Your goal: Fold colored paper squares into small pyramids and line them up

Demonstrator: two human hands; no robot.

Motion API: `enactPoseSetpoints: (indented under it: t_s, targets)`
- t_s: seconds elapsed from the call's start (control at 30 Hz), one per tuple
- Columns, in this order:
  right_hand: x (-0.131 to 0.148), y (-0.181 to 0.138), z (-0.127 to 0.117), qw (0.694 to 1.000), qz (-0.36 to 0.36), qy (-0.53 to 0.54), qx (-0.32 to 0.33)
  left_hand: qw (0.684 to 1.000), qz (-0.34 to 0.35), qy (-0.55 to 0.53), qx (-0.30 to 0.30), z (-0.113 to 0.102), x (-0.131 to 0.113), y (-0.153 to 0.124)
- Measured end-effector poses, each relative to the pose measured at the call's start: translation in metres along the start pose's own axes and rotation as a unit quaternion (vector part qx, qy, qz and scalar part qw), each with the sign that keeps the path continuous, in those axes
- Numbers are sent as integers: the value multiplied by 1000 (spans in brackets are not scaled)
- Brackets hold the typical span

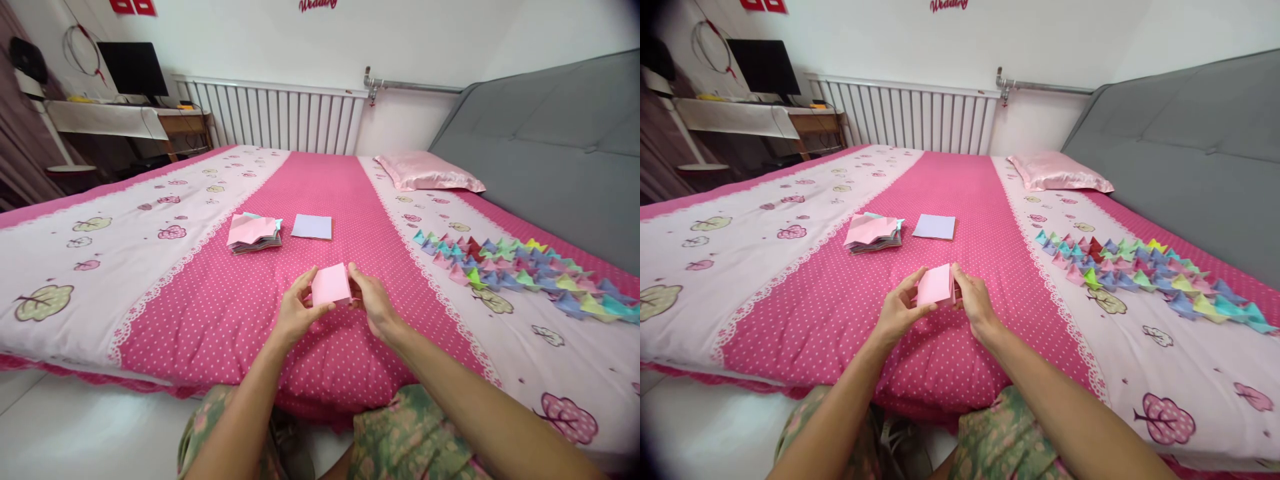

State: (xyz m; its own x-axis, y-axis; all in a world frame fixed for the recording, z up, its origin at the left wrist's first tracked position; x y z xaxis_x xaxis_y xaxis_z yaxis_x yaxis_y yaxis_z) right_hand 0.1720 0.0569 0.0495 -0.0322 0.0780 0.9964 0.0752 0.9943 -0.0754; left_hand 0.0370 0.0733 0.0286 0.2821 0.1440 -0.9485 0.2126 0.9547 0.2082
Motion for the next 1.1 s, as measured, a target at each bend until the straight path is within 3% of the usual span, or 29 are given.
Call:
enactPoseSetpoints:
  t_s: [0.23,0.47,0.57,0.73,1.1]
  targets:
    - [-4,1,7,999,13,2,38,990,-41,-127,-33,-2,-9,-4]
    - [-6,4,6,1000,-10,-6,15,976,-41,-209,-44,1,-8,-4]
    - [1,1,5,999,-38,-16,4,967,-42,-241,-76,-1,-2,-2]
    - [11,-3,10,994,-101,-47,20,961,-60,-231,-140,-11,6,-2]
    - [12,3,19,960,-178,-183,113,941,-99,-265,-185,-26,10,-3]
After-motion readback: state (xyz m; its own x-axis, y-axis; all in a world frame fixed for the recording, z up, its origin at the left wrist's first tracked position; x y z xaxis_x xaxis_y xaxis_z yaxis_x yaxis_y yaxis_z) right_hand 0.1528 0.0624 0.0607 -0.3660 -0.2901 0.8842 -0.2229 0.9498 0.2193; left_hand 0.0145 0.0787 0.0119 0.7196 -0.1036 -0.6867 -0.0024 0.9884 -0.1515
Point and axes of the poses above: each hand's wrist, its own y-axis towards the middle knuckle, its own z-axis out of the palm, x = y × z, the point moved 8 cm from there along y, towards the middle knuckle, and after that the axes turned 7 degrees about -y, right-handed, at the moved point
